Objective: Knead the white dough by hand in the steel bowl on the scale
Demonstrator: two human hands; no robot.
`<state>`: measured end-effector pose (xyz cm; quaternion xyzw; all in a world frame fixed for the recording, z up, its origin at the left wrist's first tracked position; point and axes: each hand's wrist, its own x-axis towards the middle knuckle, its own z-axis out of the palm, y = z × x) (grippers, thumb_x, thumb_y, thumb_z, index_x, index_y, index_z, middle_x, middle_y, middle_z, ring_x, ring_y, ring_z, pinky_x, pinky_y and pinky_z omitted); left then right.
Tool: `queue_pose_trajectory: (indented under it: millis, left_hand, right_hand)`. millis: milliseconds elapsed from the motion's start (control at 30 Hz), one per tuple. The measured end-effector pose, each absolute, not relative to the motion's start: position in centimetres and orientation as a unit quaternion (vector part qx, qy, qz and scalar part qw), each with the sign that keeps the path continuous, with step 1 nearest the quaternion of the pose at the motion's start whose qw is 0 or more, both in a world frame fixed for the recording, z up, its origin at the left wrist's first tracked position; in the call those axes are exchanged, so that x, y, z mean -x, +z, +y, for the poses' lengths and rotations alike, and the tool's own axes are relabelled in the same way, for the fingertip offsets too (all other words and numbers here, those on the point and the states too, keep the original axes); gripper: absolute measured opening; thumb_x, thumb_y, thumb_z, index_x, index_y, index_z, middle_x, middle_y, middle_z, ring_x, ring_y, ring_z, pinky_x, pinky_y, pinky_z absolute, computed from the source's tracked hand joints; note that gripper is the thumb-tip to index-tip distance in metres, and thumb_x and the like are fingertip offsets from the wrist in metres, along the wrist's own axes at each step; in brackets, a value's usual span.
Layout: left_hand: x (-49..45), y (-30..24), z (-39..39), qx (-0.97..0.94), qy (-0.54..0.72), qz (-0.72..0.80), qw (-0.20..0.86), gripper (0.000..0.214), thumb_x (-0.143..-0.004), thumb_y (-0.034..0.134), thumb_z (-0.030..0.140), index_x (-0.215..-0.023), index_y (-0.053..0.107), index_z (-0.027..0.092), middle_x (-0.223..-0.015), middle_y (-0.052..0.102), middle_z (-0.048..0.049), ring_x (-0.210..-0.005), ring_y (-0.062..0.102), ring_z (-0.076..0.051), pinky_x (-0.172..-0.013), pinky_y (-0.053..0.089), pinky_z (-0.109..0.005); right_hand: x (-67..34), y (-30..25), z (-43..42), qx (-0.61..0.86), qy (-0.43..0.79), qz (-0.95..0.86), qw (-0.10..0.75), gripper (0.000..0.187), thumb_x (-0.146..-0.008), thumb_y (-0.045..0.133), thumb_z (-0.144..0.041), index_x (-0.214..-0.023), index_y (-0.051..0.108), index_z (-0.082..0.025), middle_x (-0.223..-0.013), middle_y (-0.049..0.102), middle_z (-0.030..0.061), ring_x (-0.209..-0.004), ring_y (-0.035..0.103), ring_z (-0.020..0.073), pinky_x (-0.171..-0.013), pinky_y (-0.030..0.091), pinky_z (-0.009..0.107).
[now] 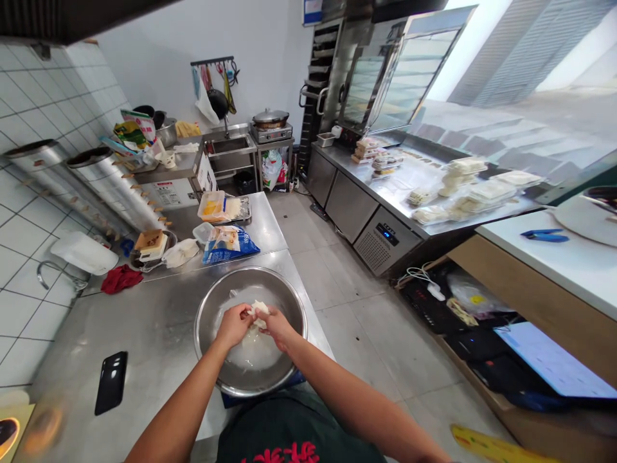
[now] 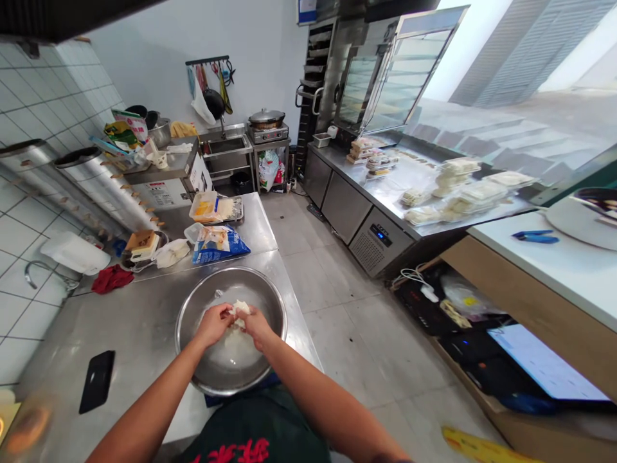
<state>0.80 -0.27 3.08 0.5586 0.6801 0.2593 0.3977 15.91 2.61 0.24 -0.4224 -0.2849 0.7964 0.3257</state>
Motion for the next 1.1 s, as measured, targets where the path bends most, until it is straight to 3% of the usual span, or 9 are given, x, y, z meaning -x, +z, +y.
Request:
queue_pose_trajectory:
  millis: [167,300,367,467,533,633,733,900,1100]
  left_hand:
    - [-0.1,3.3,0.1,-0.559,0.189,0.754,0.288,0.026,-0.092,0.049,0.031,-0.099,0.073,0.022,-0.083,0.076,-0.0036,-0.076,0.068,-0.016,-0.073,0.047,-0.026]
    - [1.9,2.1,-0.2,-0.553,0.046,0.809,0.196,0.026,-0.087,0.057,0.023,-0.109,0.069,0.018,-0.108,0.075,-0.0136,-0.099,0.069,-0.025,-0.086,0.046,-0.033]
    - [2.5,1.3,-0.8,-0.560,-0.013,0.804,0.200,0.033,-0.082,0.058,0.017,-0.114,0.067,0.015,-0.119,0.070,-0.0200,-0.106,0.067,-0.031,-0.090,0.046,-0.039]
    - [2.4,0.7,-1.4,-0.583,-0.037,0.770,0.255,0.022,-0.080,0.057,0.012,-0.095,0.073,0.015,-0.109,0.074,-0.0176,-0.108,0.067,-0.030,-0.094,0.046,-0.039]
    - [2.0,0.8,-1.4,-0.591,-0.002,0.746,0.308,0.021,-0.083,0.056,0.014,-0.092,0.074,0.018,-0.102,0.076,-0.0113,-0.103,0.069,-0.024,-0.092,0.049,-0.033]
    - [0.9,1.4,-0.8,-0.538,0.166,0.703,0.434,0.034,-0.092,0.050,0.030,-0.120,0.067,0.022,-0.108,0.075,-0.0077,-0.087,0.071,-0.018,-0.077,0.054,-0.029]
    - [-0.3,2.3,-0.3,-0.510,0.288,0.657,0.474,0.039,-0.085,0.062,0.041,-0.118,0.065,0.021,-0.099,0.075,-0.0061,-0.079,0.070,-0.016,-0.068,0.053,-0.026]
    - [-0.9,3.2,0.0,-0.540,0.276,0.688,0.399,0.018,-0.086,0.058,0.030,-0.095,0.070,0.020,-0.080,0.074,-0.0023,-0.066,0.066,-0.014,-0.064,0.048,-0.024]
    - [2.5,2.0,-0.1,-0.542,0.068,0.809,0.216,0.018,-0.087,0.060,0.025,-0.101,0.069,0.018,-0.098,0.076,-0.0095,-0.090,0.069,-0.020,-0.079,0.046,-0.028]
  right_hand:
    - [-16.2,-0.1,2.7,0.410,0.770,-0.339,0.351,0.041,-0.058,0.087,-0.042,-0.085,0.071,-0.017,-0.078,0.073,0.0036,-0.067,0.061,0.0170,-0.065,0.046,0.030]
    - [-17.3,1.4,2.9,0.412,0.785,-0.288,0.362,0.040,-0.058,0.088,-0.041,-0.087,0.071,-0.019,-0.081,0.074,0.0028,-0.070,0.065,0.0188,-0.068,0.050,0.032]
    - [-17.7,1.9,3.1,0.412,0.793,-0.279,0.352,0.042,-0.057,0.089,-0.039,-0.089,0.072,-0.019,-0.084,0.075,0.0030,-0.073,0.066,0.0196,-0.069,0.051,0.032]
    - [-17.7,1.7,3.1,0.423,0.796,-0.264,0.344,0.040,-0.056,0.089,-0.040,-0.084,0.072,-0.017,-0.079,0.074,0.0040,-0.069,0.065,0.0191,-0.067,0.050,0.032]
    - [-17.4,1.1,3.0,0.426,0.797,-0.249,0.349,0.039,-0.055,0.089,-0.039,-0.082,0.071,-0.017,-0.078,0.074,0.0042,-0.068,0.065,0.0183,-0.066,0.050,0.031]
    - [-16.8,0.3,2.6,0.410,0.803,-0.246,0.356,0.040,-0.056,0.088,-0.041,-0.083,0.070,-0.017,-0.077,0.073,0.0033,-0.069,0.065,0.0175,-0.067,0.050,0.030]
    - [-16.3,0.3,2.3,0.370,0.813,-0.265,0.364,0.044,-0.063,0.084,-0.048,-0.091,0.070,-0.017,-0.081,0.074,0.0037,-0.073,0.066,0.0190,-0.071,0.051,0.031]
    - [-16.2,0.8,2.1,0.375,0.778,-0.332,0.379,0.042,-0.062,0.086,-0.045,-0.091,0.071,-0.018,-0.087,0.075,0.0035,-0.077,0.066,0.0195,-0.074,0.050,0.031]
    - [-17.3,1.8,2.3,0.349,0.813,-0.283,0.370,0.040,-0.061,0.087,-0.043,-0.087,0.070,-0.018,-0.080,0.072,0.0022,-0.071,0.063,0.0178,-0.071,0.050,0.032]
